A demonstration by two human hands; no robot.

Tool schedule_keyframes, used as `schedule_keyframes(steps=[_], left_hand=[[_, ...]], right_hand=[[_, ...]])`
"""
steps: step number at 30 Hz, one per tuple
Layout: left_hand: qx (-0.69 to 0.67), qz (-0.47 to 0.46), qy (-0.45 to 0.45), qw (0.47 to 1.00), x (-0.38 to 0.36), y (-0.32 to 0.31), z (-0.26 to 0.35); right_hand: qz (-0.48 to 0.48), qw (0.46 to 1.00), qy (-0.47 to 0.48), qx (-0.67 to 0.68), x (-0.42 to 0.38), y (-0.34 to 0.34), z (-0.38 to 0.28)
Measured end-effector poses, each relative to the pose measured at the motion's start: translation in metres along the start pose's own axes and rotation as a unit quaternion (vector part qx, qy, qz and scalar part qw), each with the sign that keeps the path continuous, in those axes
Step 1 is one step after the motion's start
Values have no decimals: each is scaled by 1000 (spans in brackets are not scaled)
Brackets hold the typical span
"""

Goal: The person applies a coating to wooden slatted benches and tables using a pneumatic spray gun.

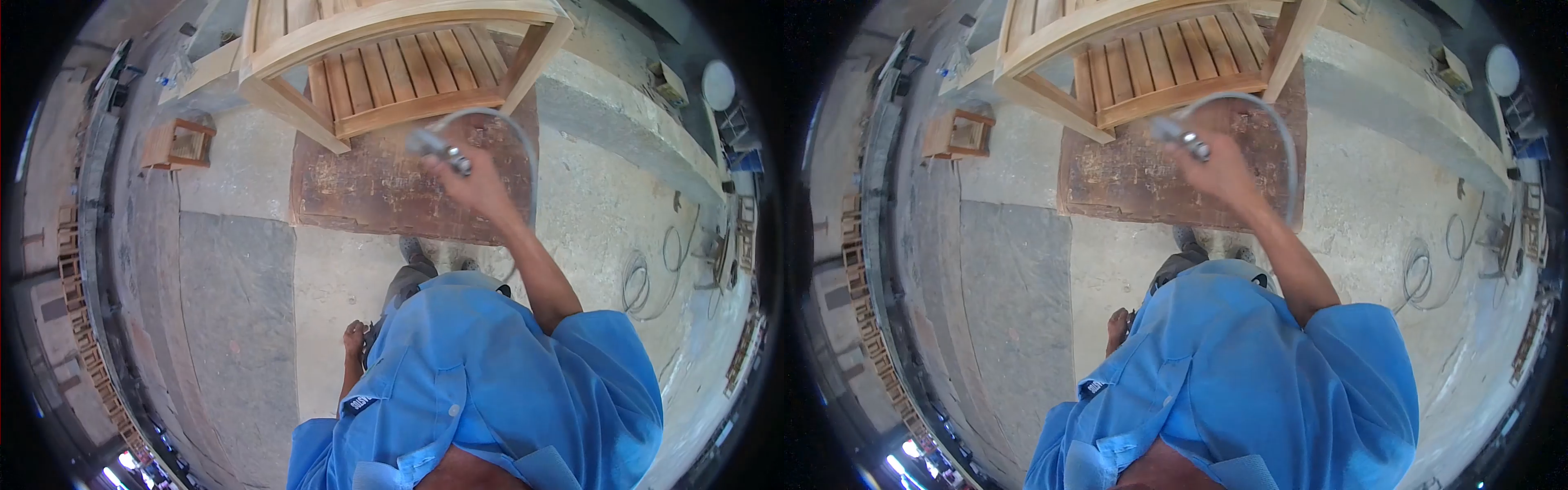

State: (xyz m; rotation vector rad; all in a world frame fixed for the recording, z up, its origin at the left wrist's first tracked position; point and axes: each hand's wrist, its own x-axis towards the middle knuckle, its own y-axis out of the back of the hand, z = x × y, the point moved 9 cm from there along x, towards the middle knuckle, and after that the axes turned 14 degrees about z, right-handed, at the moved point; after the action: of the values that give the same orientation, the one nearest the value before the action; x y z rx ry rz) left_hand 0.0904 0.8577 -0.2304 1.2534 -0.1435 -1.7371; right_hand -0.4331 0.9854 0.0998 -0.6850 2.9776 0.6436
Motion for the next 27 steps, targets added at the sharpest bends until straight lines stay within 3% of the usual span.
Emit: schedule_keyframes(steps=[1,4,5,9,16,21,24,27], left_hand=[[-32,-4,-43,999,10,4,9],[-70,-19,-42,997,34,11,30],[-51,-13,57,997,38,14,26],[-45,-31,47,997,68,16,50],[-16,-46,-8,999,133,33,117],[-27,-69,-48,996,148,25,162],[-45,-67,-55,995,145,15,166],[-54,-76,-31,995,132,2,146]], right_hand=[[-3,1000,16,15,-5,-12,-10],[18,998,54,38,-10,-26,-19],[41,997,58,34,-9,-25,-11],[167,980,97,-51,-6,36,-7],[343,930,123,-45,13,105,-31],[339,933,48,-112,20,112,-20],[345,927,93,-115,10,109,-3],[334,933,77,-112,14,113,8]])
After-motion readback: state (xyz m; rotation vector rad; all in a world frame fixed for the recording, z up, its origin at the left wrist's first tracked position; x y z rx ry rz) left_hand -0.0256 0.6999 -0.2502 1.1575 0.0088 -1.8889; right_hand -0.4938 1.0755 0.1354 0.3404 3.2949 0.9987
